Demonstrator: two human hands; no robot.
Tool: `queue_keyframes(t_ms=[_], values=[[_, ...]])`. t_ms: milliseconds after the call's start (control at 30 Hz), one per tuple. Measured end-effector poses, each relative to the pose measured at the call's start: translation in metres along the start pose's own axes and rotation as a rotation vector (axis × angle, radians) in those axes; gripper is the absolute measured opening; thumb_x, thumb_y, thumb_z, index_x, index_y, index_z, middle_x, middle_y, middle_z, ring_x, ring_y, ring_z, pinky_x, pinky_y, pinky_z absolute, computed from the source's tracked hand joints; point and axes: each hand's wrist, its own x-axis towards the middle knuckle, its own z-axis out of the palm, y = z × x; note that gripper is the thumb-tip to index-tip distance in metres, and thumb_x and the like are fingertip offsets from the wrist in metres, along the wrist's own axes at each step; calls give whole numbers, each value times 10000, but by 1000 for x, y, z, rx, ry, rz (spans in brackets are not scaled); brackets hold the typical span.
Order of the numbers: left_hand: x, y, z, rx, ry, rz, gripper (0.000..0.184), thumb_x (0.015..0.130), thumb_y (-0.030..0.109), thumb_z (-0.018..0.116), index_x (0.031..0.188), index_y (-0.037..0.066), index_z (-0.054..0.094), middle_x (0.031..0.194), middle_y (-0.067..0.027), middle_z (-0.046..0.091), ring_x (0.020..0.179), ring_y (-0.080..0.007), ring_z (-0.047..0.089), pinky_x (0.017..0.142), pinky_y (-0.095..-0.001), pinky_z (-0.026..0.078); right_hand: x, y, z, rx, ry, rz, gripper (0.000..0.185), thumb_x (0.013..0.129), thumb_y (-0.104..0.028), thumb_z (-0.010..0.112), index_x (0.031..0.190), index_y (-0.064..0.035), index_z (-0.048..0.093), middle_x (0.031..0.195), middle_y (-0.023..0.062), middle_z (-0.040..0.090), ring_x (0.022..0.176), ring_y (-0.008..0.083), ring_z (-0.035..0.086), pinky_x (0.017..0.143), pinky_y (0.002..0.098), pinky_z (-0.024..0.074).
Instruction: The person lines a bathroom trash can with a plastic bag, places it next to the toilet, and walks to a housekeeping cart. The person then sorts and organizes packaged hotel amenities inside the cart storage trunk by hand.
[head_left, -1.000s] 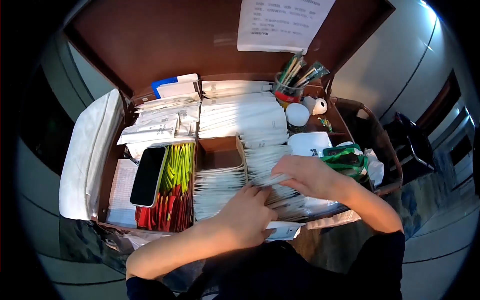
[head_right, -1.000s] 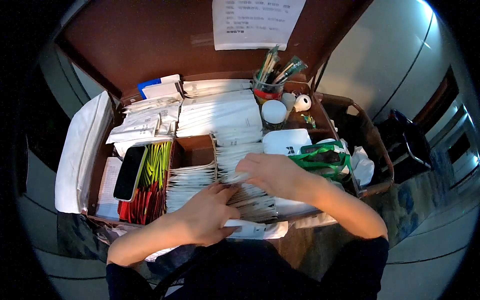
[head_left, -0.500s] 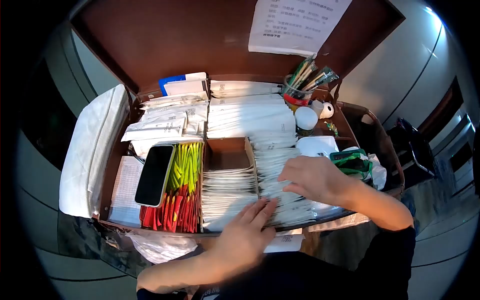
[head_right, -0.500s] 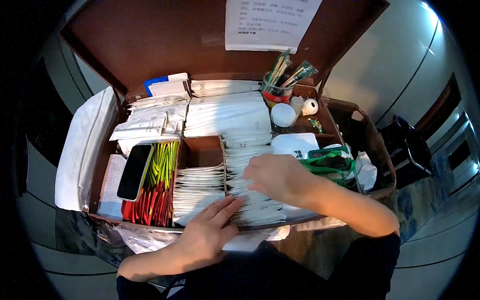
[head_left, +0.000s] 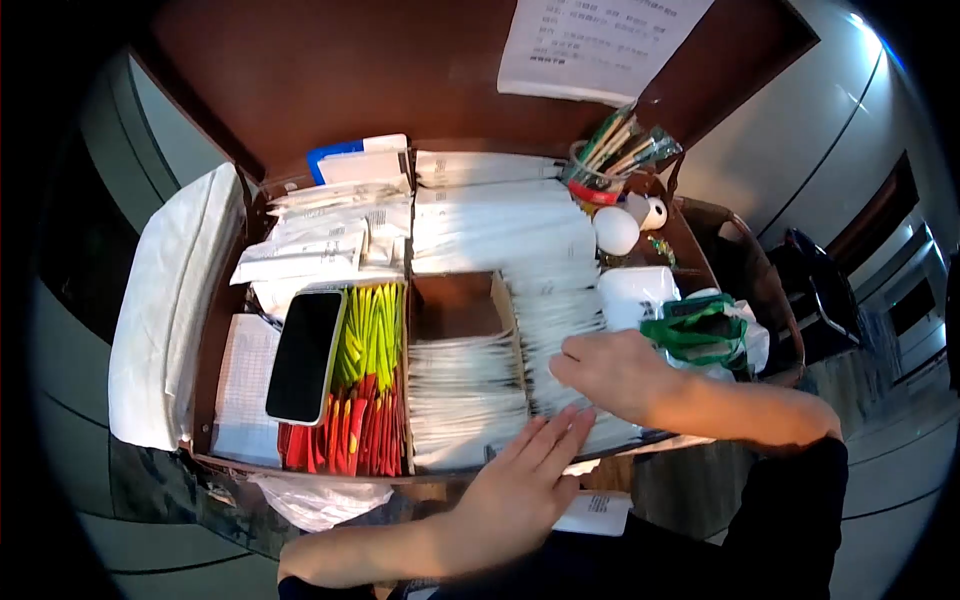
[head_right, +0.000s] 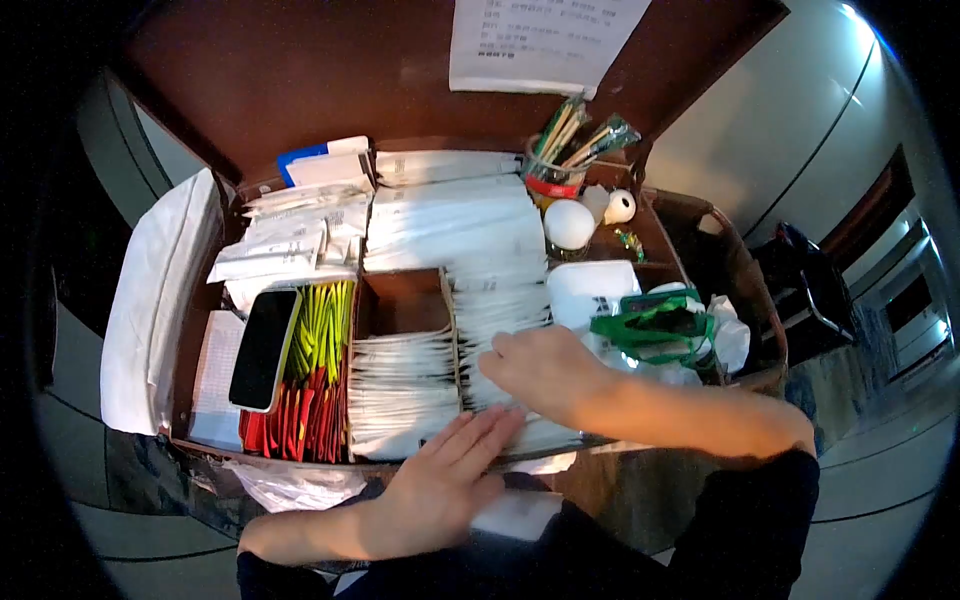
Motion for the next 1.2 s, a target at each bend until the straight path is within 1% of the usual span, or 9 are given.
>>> queue_keyframes(t_ms=[133, 200, 267, 333, 367, 533, 667, 1033, 1200], values=[[-5, -19, -18, -388, 204, -18, 272, 646, 51, 646, 909, 17, 584, 1221, -176, 478, 1115, -289, 476, 888, -367, 421, 3, 2, 4, -93, -26, -12, 193, 641, -134, 608, 806, -66, 536, 770, 59, 542, 706, 234, 588, 562, 334, 482], [-11, -19, -45, -968, 290, -579, 268, 757, 68, 615, 1003, -13, 546, 1058, -135, 579, 922, -210, 575, 766, -313, 485, -4, 25, 1, 260, 271, -185, 192, 673, -143, 614, 841, -54, 589, 786, 77, 596, 692, 228, 596, 573, 327, 479], [-6, -31, -62, -1369, 510, -772, 284, 814, 97, 589, 1057, -35, 526, 936, -98, 608, 786, -143, 583, 675, -264, 495, 2, 5, -45, 154, 411, 50, 192, 782, -244, 604, 879, -78, 609, 733, 55, 600, 645, 191, 588, 559, 283, 461], [2, -46, -70, -1447, 514, -780, 304, 794, 67, 594, 1072, -35, 524, 945, -101, 602, 787, -141, 588, 621, -266, 510, 4, 0, -60, 700, 601, 164, 239, 745, -227, 657, 879, -40, 592, 741, 53, 597, 661, 138, 581, 588, 256, 461], [5, -54, -70, -1352, 513, -752, 300, 792, 69, 597, 1066, -35, 528, 944, -97, 604, 789, -145, 590, 616, -270, 517, 12, -8, -65, 1184, 614, 250, 271, 726, -196, 683, 888, -9, 573, 773, 56, 591, 686, 104, 553, 616, 238, 454], [29, -75, -66, -1269, 525, -728, 314, 844, 79, 529, 1131, -19, 452, 1025, -140, 557, 845, -245, 599, 585, -349, 564, 50, 9, -36, 1277, 585, 236, 324, 748, -219, 670, 940, 18, 561, 797, 45, 583, 680, 81, 517, 601, 229, 436], [31, -92, -77, -1343, 510, -726, 506, 898, 374, 429, 1177, -46, 388, 1040, -147, 548, 840, -223, 606, 560, -352, 562, 53, 36, -31, 1270, 592, 263, 291, 801, -202, 616, 987, 14, 555, 830, 33, 594, 702, 75, 531, 618, 220, 440], [36, -110, -65, -1035, 541, -706, 306, 874, 253, 536, 961, -32, 607, 844, -55, 624, 716, -88, 572, 563, -227, 485, 46, 48, -30, 1542, 752, 257, 249, 866, -146, 528, 1082, -24, 515, 952, 34, 596, 866, 107, 565, 762, 250, 455], [39, -110, -72, -833, 617, -646, 290, 883, 243, 523, 932, -24, 625, 834, -31, 625, 717, -54, 534, 638, -202, 431, 31, 71, -26, 2098, 900, 231, 260, 863, -198, 533, 1070, -41, 538, 917, 15, 596, 834, 98, 571, 719, 237, 459]])
